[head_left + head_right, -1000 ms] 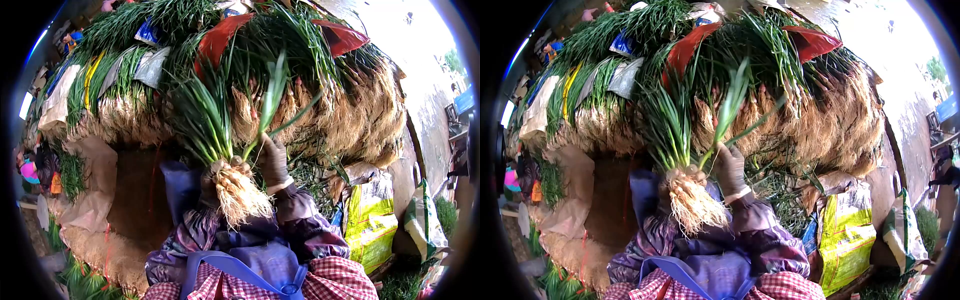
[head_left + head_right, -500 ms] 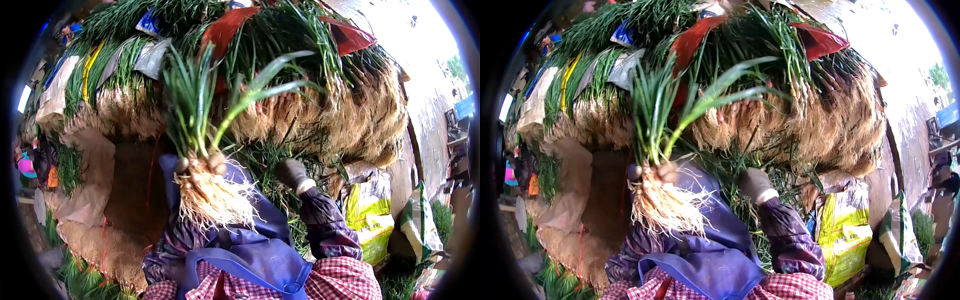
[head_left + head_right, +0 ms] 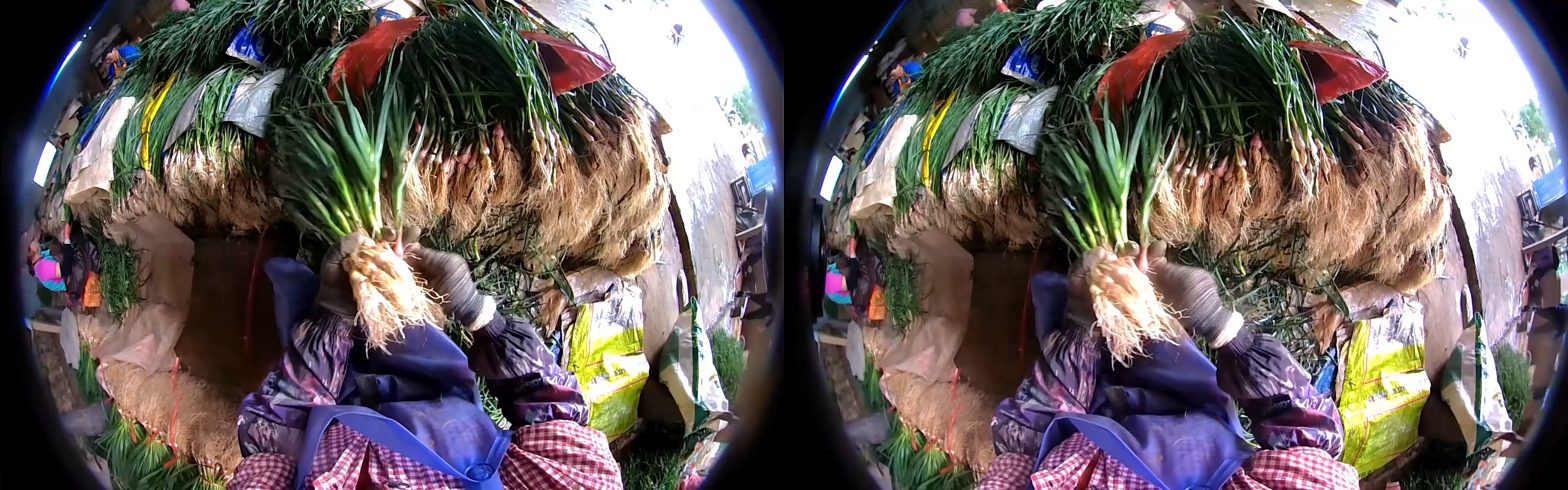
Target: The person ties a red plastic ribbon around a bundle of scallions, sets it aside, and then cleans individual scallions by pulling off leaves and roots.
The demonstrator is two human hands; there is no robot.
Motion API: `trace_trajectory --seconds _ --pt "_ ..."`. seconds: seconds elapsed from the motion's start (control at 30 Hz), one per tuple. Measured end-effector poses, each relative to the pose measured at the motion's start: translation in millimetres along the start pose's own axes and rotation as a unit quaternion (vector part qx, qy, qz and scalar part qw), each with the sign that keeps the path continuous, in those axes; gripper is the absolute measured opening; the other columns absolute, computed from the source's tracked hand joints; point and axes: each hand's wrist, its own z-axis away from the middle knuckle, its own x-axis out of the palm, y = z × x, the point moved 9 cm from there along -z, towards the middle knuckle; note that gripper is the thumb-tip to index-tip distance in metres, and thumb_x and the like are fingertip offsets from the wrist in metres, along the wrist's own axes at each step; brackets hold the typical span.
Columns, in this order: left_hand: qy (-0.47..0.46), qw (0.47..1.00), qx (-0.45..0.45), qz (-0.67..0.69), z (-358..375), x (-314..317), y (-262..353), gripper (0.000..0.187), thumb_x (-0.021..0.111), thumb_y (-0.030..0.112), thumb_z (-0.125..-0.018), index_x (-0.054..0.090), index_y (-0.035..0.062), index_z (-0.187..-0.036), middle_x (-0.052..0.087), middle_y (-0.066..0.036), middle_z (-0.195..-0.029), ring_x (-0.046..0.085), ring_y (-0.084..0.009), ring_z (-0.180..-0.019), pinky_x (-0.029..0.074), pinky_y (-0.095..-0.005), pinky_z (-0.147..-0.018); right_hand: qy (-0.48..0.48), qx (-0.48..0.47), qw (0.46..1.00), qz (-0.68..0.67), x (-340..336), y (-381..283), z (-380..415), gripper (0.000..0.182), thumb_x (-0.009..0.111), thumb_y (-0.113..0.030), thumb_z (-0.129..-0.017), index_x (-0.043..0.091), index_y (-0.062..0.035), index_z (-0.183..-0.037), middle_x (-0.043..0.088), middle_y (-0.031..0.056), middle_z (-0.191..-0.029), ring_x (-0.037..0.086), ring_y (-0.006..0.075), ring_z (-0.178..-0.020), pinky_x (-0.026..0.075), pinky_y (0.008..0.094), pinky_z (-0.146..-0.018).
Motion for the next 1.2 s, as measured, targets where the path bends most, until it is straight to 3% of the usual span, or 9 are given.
trace_trajectory --seconds 0.17,0.33,0.4,0.63,0.77,0.83,0.97,1.07,1.2 --pt "0.055 0.975 0.053 -0.211 -3.4 16.6 -12.9 0.051 0.058 0.037 -0.083 0.053 -0.0060 -0.111 0.056 -0.024 -0.114 0.055 -0.0357 -0.102 0.045 -0.0469 -0.090 0.091 0.285 0.950 -0.091 -29.8 20.8 -17.3 0.037 0.065 -0.040 -0.086 0.063 -0.0047 -0.098 0.054 -0.0022 -0.063 0.047 0.0054 -0.050 0.035 0.0194 -0.041" --pt "0.137 0.950 0.105 -0.261 11.6 30.8 -16.3 0.035 0.054 0.033 -0.082 0.056 0.0024 -0.100 0.059 -0.016 -0.100 0.054 -0.0292 -0.100 0.047 -0.0417 -0.087 0.120 0.211 0.874 -0.421 20.0 28.7 -38.5 0.015 0.062 -0.020 -0.089 0.062 -0.0060 -0.085 0.058 -0.0016 -0.067 0.050 0.0064 -0.053 0.040 0.0173 -0.047" --pt "-0.028 0.978 0.070 -0.196 3.6 38.7 -16.1 0.039 0.057 0.036 -0.081 0.056 0.0025 -0.099 0.057 -0.011 -0.091 0.054 -0.0239 -0.094 0.047 -0.0371 -0.082 0.232 0.189 0.790 -0.535 11.1 61.7 -31.6 0.017 0.057 -0.022 -0.092 0.061 -0.0080 -0.084 0.058 -0.0022 -0.067 0.047 0.0045 -0.051 0.038 0.0142 -0.043" --pt "0.066 0.956 0.179 -0.225 8.4 35.0 -19.7 0.058 0.059 0.039 -0.082 0.048 -0.0011 -0.123 0.062 -0.016 -0.100 0.062 -0.0268 -0.095 0.053 -0.0471 -0.084 -0.053 0.197 0.757 -0.620 66.3 3.2 -56.9 0.029 0.065 -0.034 -0.087 0.059 -0.0056 -0.091 0.055 -0.0029 -0.068 0.044 0.0056 -0.048 0.038 0.0186 -0.044" --pt "0.065 0.965 0.147 -0.207 10.8 25.7 -13.2 0.056 0.059 0.039 -0.082 0.049 0.0000 -0.122 0.061 -0.018 -0.104 0.062 -0.0281 -0.097 0.053 -0.0470 -0.084 0.130 0.101 0.934 -0.317 32.8 -3.9 -62.9 0.021 0.070 -0.021 -0.083 0.063 -0.0023 -0.085 0.061 0.0007 -0.069 0.053 0.0091 -0.051 0.045 0.0224 -0.047" --pt "0.055 0.973 0.128 -0.183 13.1 11.4 -5.9 0.056 0.059 0.039 -0.081 0.050 0.0006 -0.121 0.061 -0.020 -0.106 0.062 -0.0288 -0.098 0.054 -0.0470 -0.084 0.193 -0.033 0.963 0.186 2.5 -7.6 -48.6 0.014 0.068 -0.016 -0.085 0.066 -0.0027 -0.082 0.065 0.0025 -0.071 0.059 0.0092 -0.061 0.050 0.0239 -0.056" --pt "0.016 0.985 0.069 -0.157 27.8 13.2 -0.5 0.048 0.060 0.039 -0.080 0.054 0.0007 -0.108 0.052 -0.016 -0.109 0.052 -0.0278 -0.101 0.046 -0.0431 -0.087 0.436 0.129 0.879 -0.144 -82.9 90.1 0.2 0.015 0.065 -0.020 -0.087 0.065 -0.0073 -0.080 0.061 0.0015 -0.065 0.054 0.0111 -0.055 0.045 0.0251 -0.050" --pt "-0.084 0.987 0.010 -0.138 35.8 48.9 5.5 0.041 0.059 0.036 -0.080 0.052 0.0049 -0.106 0.048 -0.010 -0.099 0.048 -0.0245 -0.098 0.046 -0.0386 -0.080 0.071 0.286 0.909 0.296 -72.0 110.9 19.2 0.021 0.060 -0.027 -0.089 0.065 -0.0070 -0.088 0.063 0.0056 -0.073 0.059 0.0142 -0.060 0.052 0.0278 -0.059" --pt "-0.160 0.977 0.026 -0.136 49.2 99.3 7.5 0.057 0.062 0.032 -0.081 0.040 0.0062 -0.127 0.046 -0.010 -0.100 0.046 -0.0234 -0.098 0.047 -0.0363 -0.079 -0.547 0.244 0.604 0.526 -8.6 117.4 84.1 0.026 0.057 -0.033 -0.090 0.067 -0.0120 -0.102 0.064 0.0106 -0.084 0.063 0.0155 -0.078 0.054 0.0333 -0.071"
